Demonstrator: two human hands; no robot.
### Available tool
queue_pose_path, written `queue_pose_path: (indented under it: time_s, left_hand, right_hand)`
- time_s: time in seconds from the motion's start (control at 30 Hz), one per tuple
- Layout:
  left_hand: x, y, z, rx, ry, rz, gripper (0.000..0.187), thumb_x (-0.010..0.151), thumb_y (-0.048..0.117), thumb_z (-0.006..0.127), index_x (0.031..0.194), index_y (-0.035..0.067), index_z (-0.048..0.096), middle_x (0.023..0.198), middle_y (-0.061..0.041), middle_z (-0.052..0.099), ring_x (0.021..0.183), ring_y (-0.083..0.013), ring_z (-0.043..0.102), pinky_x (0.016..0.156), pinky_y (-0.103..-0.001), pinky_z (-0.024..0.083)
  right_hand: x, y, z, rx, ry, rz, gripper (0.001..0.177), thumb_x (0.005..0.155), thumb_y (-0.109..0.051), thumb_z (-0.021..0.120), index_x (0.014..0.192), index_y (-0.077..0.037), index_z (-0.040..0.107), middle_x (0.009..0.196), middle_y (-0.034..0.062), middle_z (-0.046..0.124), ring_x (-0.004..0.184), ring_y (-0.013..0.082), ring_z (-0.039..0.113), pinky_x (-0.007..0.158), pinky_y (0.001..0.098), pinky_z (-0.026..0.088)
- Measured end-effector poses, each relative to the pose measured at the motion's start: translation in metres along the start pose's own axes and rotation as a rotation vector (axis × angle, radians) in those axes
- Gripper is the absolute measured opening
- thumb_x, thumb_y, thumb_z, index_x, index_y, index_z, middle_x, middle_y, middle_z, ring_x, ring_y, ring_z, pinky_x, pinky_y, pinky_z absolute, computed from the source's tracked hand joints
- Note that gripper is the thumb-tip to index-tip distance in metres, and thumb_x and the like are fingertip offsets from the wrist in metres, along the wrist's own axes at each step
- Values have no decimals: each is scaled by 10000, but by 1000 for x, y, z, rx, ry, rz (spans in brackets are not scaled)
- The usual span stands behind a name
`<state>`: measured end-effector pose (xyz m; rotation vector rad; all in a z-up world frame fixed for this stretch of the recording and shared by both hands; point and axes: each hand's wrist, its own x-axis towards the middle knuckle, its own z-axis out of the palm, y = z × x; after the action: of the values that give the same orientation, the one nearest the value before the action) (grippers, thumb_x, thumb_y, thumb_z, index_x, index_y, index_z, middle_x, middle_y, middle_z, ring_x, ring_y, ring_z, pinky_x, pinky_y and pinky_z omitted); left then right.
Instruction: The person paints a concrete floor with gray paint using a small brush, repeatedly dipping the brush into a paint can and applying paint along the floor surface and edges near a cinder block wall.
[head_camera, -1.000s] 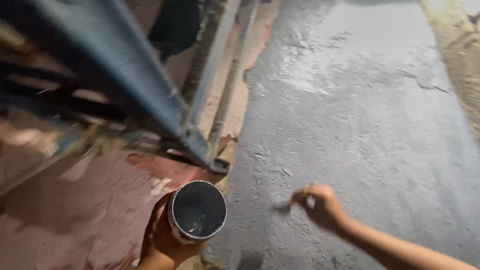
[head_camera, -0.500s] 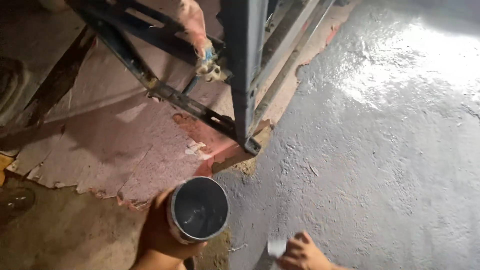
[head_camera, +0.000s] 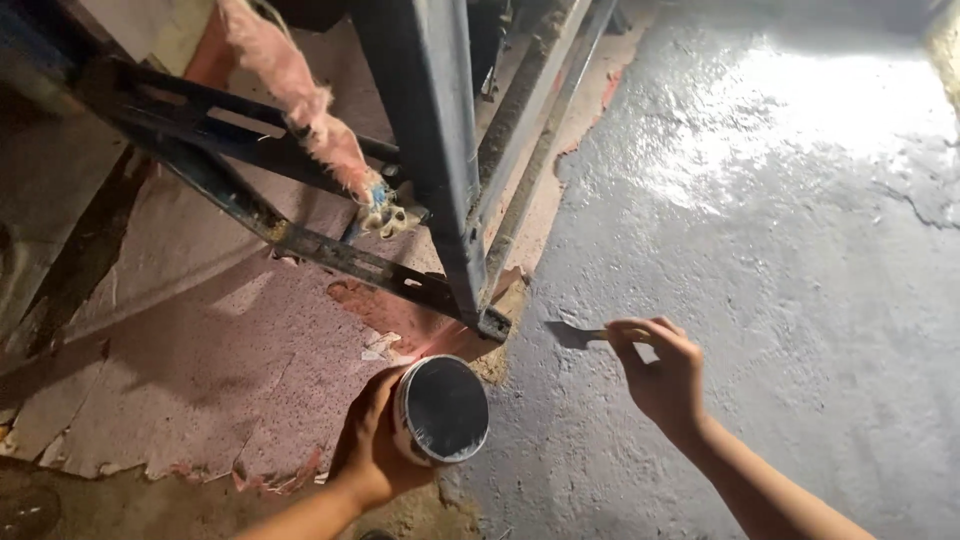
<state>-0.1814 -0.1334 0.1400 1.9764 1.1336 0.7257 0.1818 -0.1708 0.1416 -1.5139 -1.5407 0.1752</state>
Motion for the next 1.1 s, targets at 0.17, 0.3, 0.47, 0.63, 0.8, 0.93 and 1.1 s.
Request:
queue_pose_path:
  time_s: [0.17, 0.3, 0.47, 0.63, 0.8, 0.93, 1.1]
  left_hand:
    - [15, -30, 0, -62, -204, -31, 1140, 520, 349, 975, 1451, 139, 351, 1364, -121, 573, 1296, -288, 557, 1113, -444, 457]
    - [31, -47, 7, 32, -250, 135, 1238, 446, 399, 972, 1461, 146, 310, 1366, -143, 533, 1266, -300, 552, 1091, -411, 430]
    - [39, -101, 41, -70, -155, 165, 650, 846, 189, 677, 1454, 172, 448, 1474, -109, 541, 1380, -301, 556, 1159, -380, 453]
    - [42, -83, 20, 250, -192, 262, 846, 737, 158, 778, 1516, 215, 452, 1537, -37, 524, 1476, -270, 498, 1210, -358, 402]
    - [49, -19, 2, 59, -219, 211, 1020, 535, 313, 917, 1417, 157, 428, 1416, -115, 504, 1397, -331, 433, 1141, -441, 373]
    - [51, -6, 2, 106, -220, 214, 1067, 521, 344, 933, 1421, 138, 398, 1414, -144, 499, 1388, -356, 431, 1150, -474, 328]
    - [54, -4, 1, 110, -232, 267, 1022, 539, 351, 929, 1402, 149, 419, 1397, -147, 509, 1387, -366, 438, 1172, -475, 323]
  right_hand:
    - [-5, -72, 12, 408, -136, -47, 147, 848, 4, 744, 975, -70, 749, 974, 58, 778, 870, 206, 730, 795, 323, 582]
    - [1, -99, 29, 211, -318, -263, 148, 828, -86, 796, 968, -128, 780, 963, -4, 798, 864, 166, 709, 782, 347, 517]
    - [-3, -99, 55, 39, -502, -547, 241, 775, -81, 747, 987, -189, 786, 990, -70, 794, 936, 164, 660, 850, 376, 446]
    - [-15, -93, 82, -78, -589, -579, 185, 813, -137, 770, 979, -216, 776, 1030, -40, 793, 951, 193, 627, 867, 392, 429]
    - [-31, -94, 92, 140, -688, 13, 101, 840, -113, 787, 920, -174, 790, 864, -35, 801, 881, 195, 657, 826, 381, 466]
    - [-26, -90, 87, 215, -558, 418, 112, 828, -106, 786, 916, -176, 787, 859, -9, 751, 810, 183, 683, 756, 362, 558]
    - [-22, -85, 79, 60, -550, -146, 206, 716, -21, 754, 871, -149, 801, 911, 5, 825, 829, 225, 664, 760, 412, 485]
